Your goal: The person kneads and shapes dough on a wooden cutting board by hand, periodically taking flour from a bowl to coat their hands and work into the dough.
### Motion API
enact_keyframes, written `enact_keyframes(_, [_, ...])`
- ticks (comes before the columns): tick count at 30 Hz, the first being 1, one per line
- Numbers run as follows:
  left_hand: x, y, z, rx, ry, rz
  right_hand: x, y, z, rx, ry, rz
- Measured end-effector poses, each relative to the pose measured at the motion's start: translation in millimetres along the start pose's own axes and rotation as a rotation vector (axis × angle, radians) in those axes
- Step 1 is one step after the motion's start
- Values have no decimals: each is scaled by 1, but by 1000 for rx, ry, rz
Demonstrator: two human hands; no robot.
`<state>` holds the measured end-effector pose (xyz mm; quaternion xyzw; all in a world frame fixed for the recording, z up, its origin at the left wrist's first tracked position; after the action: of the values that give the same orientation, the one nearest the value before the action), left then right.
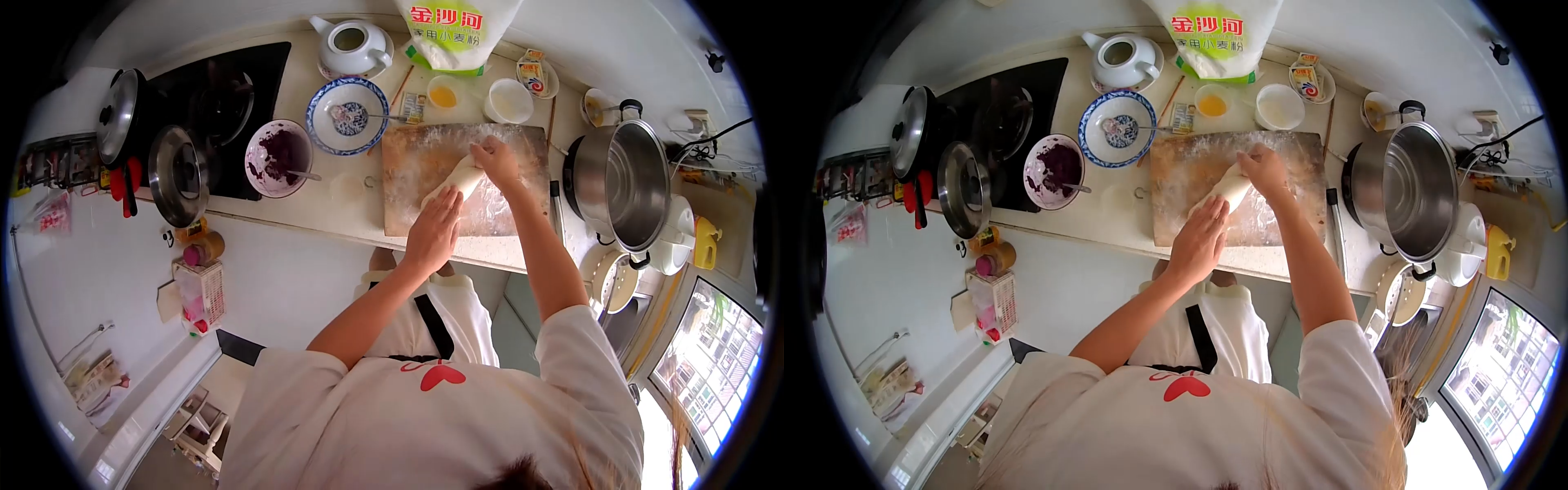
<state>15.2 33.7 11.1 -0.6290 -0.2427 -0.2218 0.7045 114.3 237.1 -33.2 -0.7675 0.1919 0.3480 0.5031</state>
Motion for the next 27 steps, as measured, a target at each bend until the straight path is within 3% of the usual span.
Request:
enact_keyframes(6, [-16, 9, 8, -98, 64, 147, -43, -11, -36, -103, -8, -145])
enact_keyframes(8, [-14, 10, 6, -172, 69, 214, -46, 16, -60, 176, -296, -447])
enact_keyframes(12, [-3, 4, 7, -302, -28, 73, -76, 40, -63, 455, -540, -636])
enact_keyframes(15, [0, 0, 7, -262, -26, 102, -61, 48, -45, 397, -390, -616])
enact_keyframes(18, [0, -2, 14, -256, -44, 70, -47, 48, -27, 384, -474, -584])
enact_keyframes(27, [-2, -3, 12, -321, -70, -1, -41, 49, 36, 507, -60, -662])
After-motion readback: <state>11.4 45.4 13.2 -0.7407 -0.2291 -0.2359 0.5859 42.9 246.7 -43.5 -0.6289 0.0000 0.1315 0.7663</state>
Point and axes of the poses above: each hand's wrist, its own z-axis towards the middle knuckle, its own y-axis out of the palm, x = y × z, the point moved 2 cm from there along z, towards the middle knuckle, and after that the axes turned 1 degree about x, right-handed, at the moved point
